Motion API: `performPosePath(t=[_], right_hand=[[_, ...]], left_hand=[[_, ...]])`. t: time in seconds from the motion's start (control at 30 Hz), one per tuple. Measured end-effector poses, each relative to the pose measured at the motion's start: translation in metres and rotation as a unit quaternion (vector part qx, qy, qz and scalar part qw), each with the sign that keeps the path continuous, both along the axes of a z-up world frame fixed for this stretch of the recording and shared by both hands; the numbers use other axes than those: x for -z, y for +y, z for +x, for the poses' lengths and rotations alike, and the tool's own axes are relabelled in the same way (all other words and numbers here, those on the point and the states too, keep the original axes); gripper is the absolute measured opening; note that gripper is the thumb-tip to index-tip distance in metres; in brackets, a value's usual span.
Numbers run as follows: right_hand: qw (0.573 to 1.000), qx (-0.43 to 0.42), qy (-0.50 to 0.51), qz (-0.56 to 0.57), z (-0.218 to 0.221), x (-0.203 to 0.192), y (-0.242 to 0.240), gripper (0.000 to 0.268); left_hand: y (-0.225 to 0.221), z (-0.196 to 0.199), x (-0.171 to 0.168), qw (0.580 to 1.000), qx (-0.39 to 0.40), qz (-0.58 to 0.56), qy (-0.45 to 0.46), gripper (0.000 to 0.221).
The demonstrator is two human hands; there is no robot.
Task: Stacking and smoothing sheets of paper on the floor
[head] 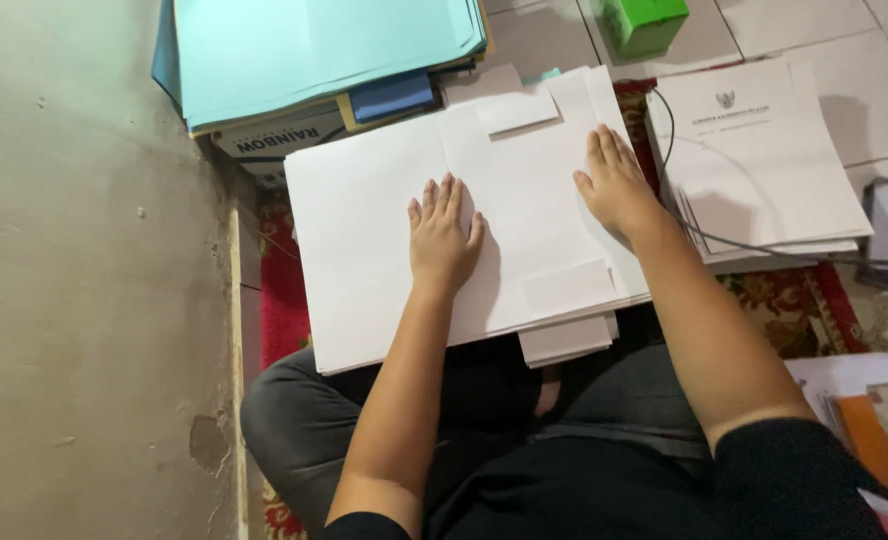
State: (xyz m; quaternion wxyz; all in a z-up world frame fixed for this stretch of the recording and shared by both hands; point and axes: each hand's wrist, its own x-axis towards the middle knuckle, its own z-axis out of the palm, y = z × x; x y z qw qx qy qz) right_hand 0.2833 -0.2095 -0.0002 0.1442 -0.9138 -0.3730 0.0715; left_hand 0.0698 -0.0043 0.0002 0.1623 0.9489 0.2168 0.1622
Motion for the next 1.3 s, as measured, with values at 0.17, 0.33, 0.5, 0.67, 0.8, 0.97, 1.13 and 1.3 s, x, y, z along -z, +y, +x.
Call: performPosePath(t=[0.17,0.33,0.5,0.67,0.8,0.97,1.13,1.3], right_hand=[[0.995,-0.031,-0.083,0.039,-0.005,0.039,-0.036,0.068],[0.994,-0.036,-0.099,0.023,-0.039,0.033,-0.065,0.068],[0.997,-0.031,-0.070,-0.001,-0.055,0.023,-0.073,0.068],[0.998,-0.027,-0.045,-0.022,-0.035,0.028,-0.057,0.069],[0.998,-0.016,-0.036,-0.042,-0.013,0.023,-0.028,0.072],[0.998,-0.011,-0.053,-0.022,0.035,0.025,0.018,0.068],[0.999,0.000,-0.006,0.032,0.078,0.025,0.050,0.066],[0.999,0.000,0.012,0.041,0.092,0.024,0.053,0.065]], left_hand=[[-0.001,0.001,-0.004,1.000,-0.011,-0.004,0.016,0.065],[-0.003,0.002,-0.005,1.000,-0.021,0.000,0.019,0.067],[-0.004,0.001,-0.006,0.999,-0.021,-0.002,0.036,0.068],[-0.003,0.001,-0.004,0.999,-0.017,0.003,0.043,0.067],[-0.002,0.001,-0.001,0.999,-0.011,0.013,0.049,0.068],[-0.002,-0.001,-0.003,0.999,-0.006,0.011,0.032,0.067],[-0.003,0.000,-0.001,1.000,-0.010,0.012,0.020,0.066],[-0.001,0.005,0.007,0.999,-0.024,0.017,-0.028,0.063]])
